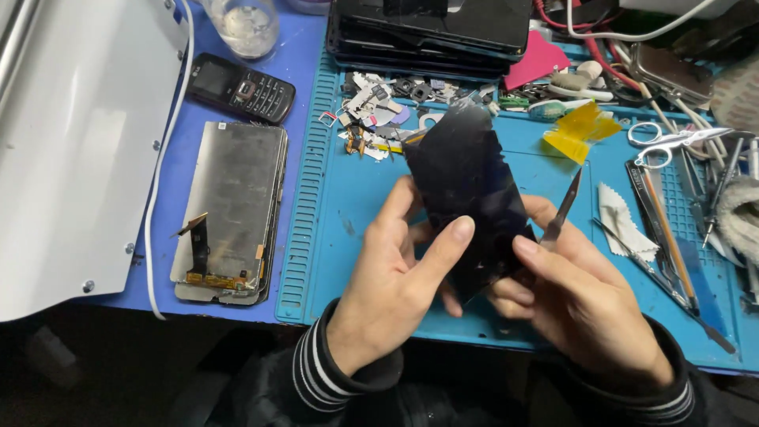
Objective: Use specialized tools to scrape and clean the surface of a damaged smartphone screen.
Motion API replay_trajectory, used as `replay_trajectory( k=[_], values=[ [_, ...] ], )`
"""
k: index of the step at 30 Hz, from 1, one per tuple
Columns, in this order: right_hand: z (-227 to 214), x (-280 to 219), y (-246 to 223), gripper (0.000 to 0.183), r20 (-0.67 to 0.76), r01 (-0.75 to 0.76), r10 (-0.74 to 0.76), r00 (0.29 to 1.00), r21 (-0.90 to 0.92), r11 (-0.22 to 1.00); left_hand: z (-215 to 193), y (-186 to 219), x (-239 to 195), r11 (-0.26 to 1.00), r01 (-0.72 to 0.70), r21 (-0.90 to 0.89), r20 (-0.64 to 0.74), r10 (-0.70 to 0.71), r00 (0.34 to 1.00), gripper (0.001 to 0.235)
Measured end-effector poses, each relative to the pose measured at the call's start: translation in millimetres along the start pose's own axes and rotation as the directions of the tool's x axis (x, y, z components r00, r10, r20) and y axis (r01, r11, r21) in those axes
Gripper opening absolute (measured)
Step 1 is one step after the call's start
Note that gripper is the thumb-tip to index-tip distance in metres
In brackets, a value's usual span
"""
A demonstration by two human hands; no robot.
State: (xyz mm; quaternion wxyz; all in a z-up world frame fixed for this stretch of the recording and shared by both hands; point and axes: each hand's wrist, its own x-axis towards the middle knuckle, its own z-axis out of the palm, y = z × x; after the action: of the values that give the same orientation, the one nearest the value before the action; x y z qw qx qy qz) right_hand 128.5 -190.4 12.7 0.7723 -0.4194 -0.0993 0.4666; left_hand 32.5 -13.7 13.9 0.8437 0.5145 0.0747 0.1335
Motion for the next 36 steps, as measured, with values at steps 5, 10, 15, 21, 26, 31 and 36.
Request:
replay_trajectory(
  k=[5, 10, 15, 21, 26, 31, 36],
  values=[
    [7, -1, -4, 0.059, -0.032, -0.017, 0.008, 0.999, -0.272, 0.962, -9, -2, -3, 0.994, 0.022, -0.104, -0.026, -0.025, 0.999, 0.048],
    [5, -9, -13, 0.057, -0.274, -0.017, -0.203, 0.940, -0.632, 0.775, -14, -4, -4, 0.983, 0.085, -0.162, 0.000, -0.086, 0.996, 0.053],
    [-7, -19, 0, 0.056, -0.178, 0.173, -0.602, 0.778, -0.861, 0.478, -13, -3, -5, 0.968, 0.116, -0.224, 0.006, -0.117, 0.993, 0.056],
    [-45, -40, 4, 0.016, -0.197, 0.276, -0.568, 0.799, -0.719, 0.638, -14, 0, -7, 0.959, 0.151, -0.239, 0.042, -0.145, 0.989, 0.063],
    [-58, -43, -1, 0.032, -0.354, 0.312, -0.478, 0.804, -0.434, 0.845, -12, 0, -7, 0.965, 0.146, -0.216, 0.049, -0.139, 0.989, 0.067],
    [-69, -43, -1, 0.042, -0.236, 0.391, -0.455, 0.858, -0.272, 0.879, -11, 3, -6, 0.971, 0.147, -0.190, 0.053, -0.139, 0.989, 0.069],
    [-75, -48, 5, 0.048, -0.268, 0.430, -0.523, 0.809, -0.337, 0.838, -11, 3, -6, 0.972, 0.157, -0.173, 0.058, -0.149, 0.987, 0.070]
  ],
)
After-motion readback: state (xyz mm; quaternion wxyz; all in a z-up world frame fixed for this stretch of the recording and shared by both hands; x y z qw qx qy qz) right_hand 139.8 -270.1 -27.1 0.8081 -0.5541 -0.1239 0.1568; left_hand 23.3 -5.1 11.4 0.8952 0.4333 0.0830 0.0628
